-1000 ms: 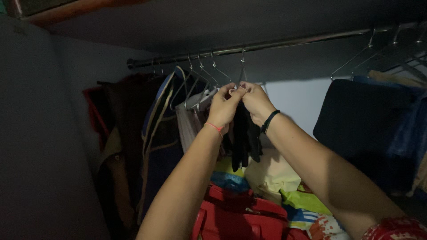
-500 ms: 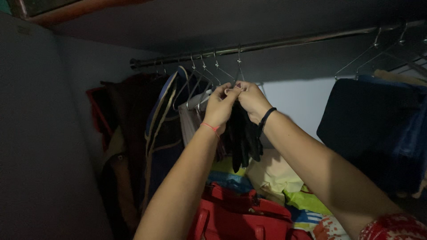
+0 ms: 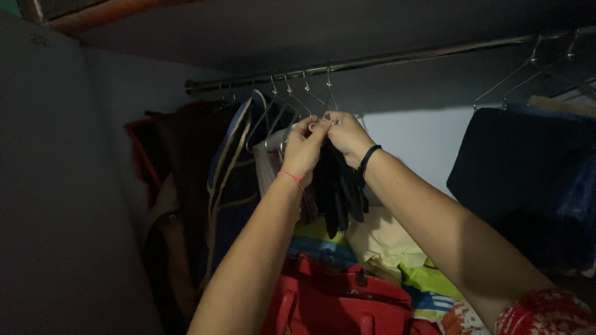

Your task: The person hangs a folded piece of cloth on a metal hanger and places it inside a closet.

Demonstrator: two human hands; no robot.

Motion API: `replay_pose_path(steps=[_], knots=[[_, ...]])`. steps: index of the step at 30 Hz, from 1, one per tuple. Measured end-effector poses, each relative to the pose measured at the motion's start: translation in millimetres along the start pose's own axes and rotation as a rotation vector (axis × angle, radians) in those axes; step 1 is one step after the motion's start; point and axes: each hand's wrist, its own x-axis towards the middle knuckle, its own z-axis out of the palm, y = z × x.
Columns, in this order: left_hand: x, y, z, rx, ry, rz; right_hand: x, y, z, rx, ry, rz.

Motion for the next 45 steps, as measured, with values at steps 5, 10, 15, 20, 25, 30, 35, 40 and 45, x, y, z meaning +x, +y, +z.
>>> replay_pose_path(steps=[5, 10, 15, 20, 25, 30, 35, 40, 45], knots=[[-4.9, 6.2, -3.8, -0.022, 0.009, -0.003, -9.2, -12.9, 8.0, -0.027, 0.000, 0.042], [-9.7, 12.6, -9.8, 0.017, 0.024, -0.051, -13.0, -19.2, 15.8, -0.081, 0.041, 0.068], [-6.5, 5.1, -12.5, 0.005, 0.015, -0.014, -9.4, -12.6, 17.0, -0.112, 0.045, 0.043], [-5.7, -0.9, -13.8, -0.036, -0.016, 0.013, 2.0, 8.5, 12.0, -0.076, 0.007, -0.019], [-17.8, -8.2, -8.0, -0.160, -0.010, 0.002, 10.8, 35.0, 1.5, 0.071, -0.077, -0.092], [-40.0, -29.4, -6.8, -0.101, -0.034, 0.061, -12.4, 50.8, -1.9, 0.051, 0.114, -0.204], [-64.6, -54.1, -6.3, -0.091, -0.054, 0.013, -54.6, 79.6, -9.0, -0.252, 0.259, -0.347], [-92.1, -75.9, -1.5, -0.264, -0.087, -0.136, -81.3, 118.5, -18.1, -0.407, 0.267, -0.216], [-102.4, -104.2, 6.2, -0.364, -0.135, -0.180, -105.2, 128.1, -23.0, -0.470, 0.120, -0.131]])
